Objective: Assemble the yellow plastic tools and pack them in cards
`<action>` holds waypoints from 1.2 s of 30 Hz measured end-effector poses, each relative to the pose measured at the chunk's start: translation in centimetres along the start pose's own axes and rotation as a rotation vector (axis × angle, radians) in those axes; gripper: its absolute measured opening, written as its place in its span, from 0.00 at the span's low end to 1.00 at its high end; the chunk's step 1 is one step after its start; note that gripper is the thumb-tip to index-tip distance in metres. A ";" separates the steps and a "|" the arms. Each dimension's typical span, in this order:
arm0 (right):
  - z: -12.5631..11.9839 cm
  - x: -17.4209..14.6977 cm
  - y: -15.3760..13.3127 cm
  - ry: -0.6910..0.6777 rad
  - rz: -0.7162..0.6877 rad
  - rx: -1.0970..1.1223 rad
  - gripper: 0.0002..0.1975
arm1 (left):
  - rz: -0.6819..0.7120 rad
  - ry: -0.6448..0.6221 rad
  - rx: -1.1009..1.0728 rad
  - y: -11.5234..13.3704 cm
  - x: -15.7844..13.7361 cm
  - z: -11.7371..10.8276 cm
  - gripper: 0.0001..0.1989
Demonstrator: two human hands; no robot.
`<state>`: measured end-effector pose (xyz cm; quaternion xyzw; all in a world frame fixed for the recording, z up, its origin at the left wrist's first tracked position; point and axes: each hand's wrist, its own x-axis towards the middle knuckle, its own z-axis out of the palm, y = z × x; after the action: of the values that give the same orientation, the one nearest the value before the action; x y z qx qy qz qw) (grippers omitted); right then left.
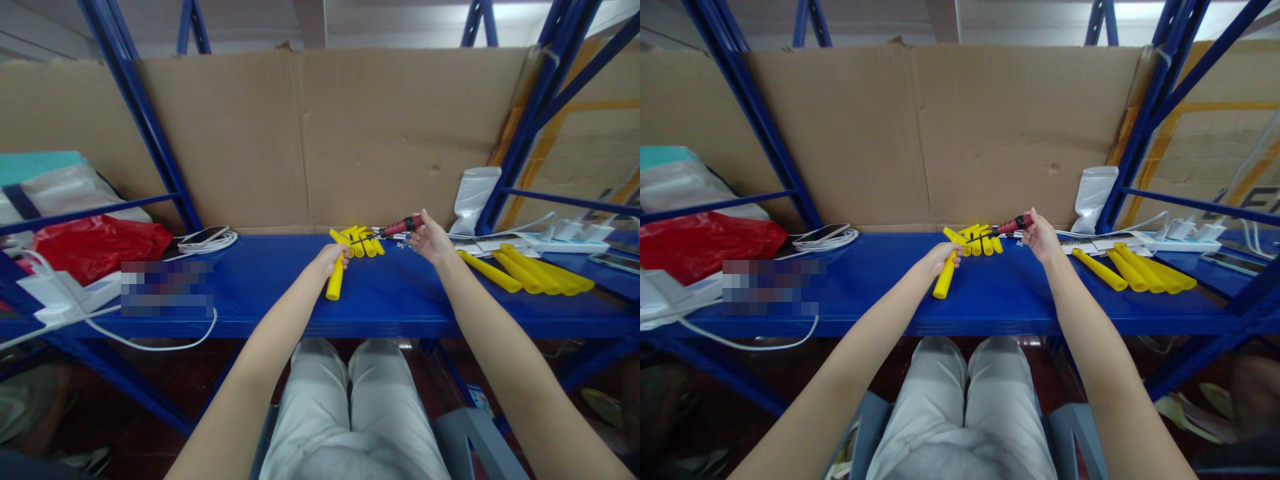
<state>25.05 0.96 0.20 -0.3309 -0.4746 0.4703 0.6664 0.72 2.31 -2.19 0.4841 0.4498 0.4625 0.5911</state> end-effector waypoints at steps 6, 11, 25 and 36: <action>0.4 -0.4 -0.3 -0.012 -0.003 0.026 0.22 | 0.002 0.022 0.003 0.1 -0.1 0.0 0.07; 0.7 -0.5 -0.5 0.015 -0.026 0.051 0.19 | -0.019 0.047 0.012 0.1 -0.1 0.1 0.06; 0.5 0.0 0.1 0.145 -0.007 0.027 0.27 | -0.063 0.061 0.006 0.1 -0.1 0.2 0.04; 0.3 0.1 0.4 0.083 -0.026 0.018 0.28 | -0.088 0.037 -0.006 0.2 0.0 0.2 0.06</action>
<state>24.67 1.17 -0.07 -0.3378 -0.4466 0.4516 0.6947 0.90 2.29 -1.99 0.4534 0.4803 0.4461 0.6039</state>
